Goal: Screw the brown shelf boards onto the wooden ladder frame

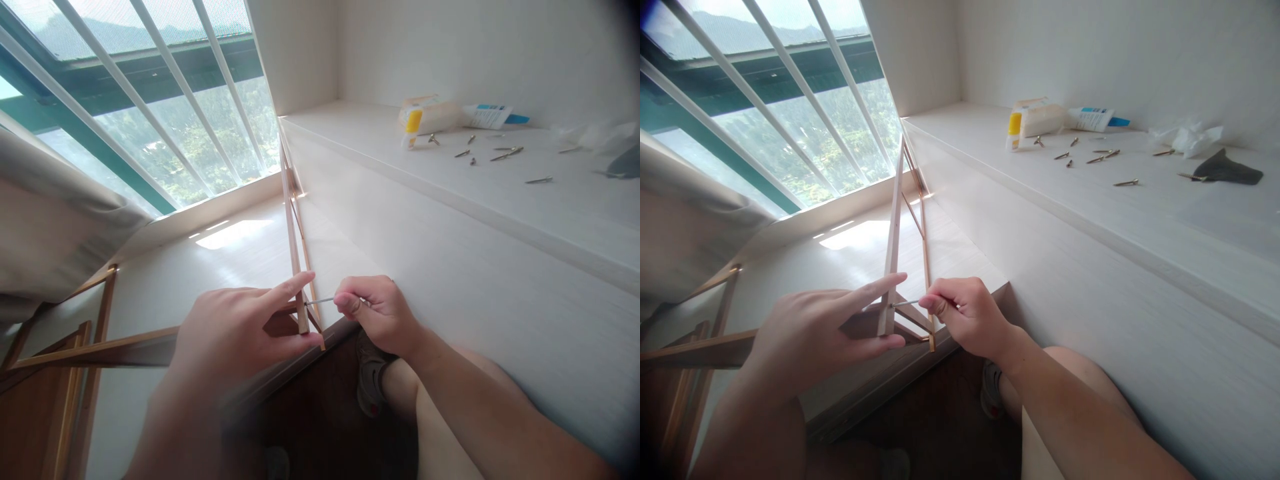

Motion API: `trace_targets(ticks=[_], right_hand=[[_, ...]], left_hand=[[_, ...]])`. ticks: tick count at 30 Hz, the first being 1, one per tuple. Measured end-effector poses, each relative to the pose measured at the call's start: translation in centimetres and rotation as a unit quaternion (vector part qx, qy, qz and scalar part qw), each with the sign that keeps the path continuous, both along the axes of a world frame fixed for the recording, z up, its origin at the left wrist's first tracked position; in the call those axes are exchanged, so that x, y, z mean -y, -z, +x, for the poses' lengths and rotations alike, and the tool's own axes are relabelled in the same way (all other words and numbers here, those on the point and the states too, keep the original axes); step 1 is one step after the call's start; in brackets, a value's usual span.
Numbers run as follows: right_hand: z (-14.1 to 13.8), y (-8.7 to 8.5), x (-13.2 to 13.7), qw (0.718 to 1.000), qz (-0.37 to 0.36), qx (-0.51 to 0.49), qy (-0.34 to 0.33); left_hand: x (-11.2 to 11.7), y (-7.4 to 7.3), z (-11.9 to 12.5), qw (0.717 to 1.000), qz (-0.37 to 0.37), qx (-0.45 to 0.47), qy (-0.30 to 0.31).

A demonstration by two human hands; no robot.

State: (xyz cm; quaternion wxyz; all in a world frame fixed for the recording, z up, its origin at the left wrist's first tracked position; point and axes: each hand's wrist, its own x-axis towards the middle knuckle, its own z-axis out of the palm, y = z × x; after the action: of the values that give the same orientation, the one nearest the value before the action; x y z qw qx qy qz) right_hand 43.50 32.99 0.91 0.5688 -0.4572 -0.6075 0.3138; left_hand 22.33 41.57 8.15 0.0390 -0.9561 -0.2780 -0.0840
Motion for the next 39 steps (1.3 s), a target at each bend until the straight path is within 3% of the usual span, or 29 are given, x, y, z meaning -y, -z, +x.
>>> trace_targets(ticks=[4, 7, 14, 21, 39], right_hand=[[-0.6, -0.4, 0.5, 0.992, -0.087, -0.090, -0.027], [-0.8, -0.5, 0.6, 0.987, -0.107, -0.121, -0.028], [-0.3, -0.3, 0.6, 0.992, -0.066, -0.105, 0.001], [0.1, 0.0, 0.2, 0.999, -0.019, -0.034, -0.025], [0.6, 0.6, -0.8, 0.992, 0.113, 0.057, -0.012]], left_hand=[[0.0, 0.1, 0.0, 1.000, -0.003, 0.007, 0.001], [0.0, 0.0, 0.0, 1.000, -0.006, 0.011, 0.003], [0.3, -0.4, 0.3, 1.000, -0.009, 0.008, -0.007], [0.2, -0.4, 0.2, 1.000, -0.011, 0.014, -0.005], [0.2, -0.4, 0.2, 1.000, -0.005, 0.005, -0.008]])
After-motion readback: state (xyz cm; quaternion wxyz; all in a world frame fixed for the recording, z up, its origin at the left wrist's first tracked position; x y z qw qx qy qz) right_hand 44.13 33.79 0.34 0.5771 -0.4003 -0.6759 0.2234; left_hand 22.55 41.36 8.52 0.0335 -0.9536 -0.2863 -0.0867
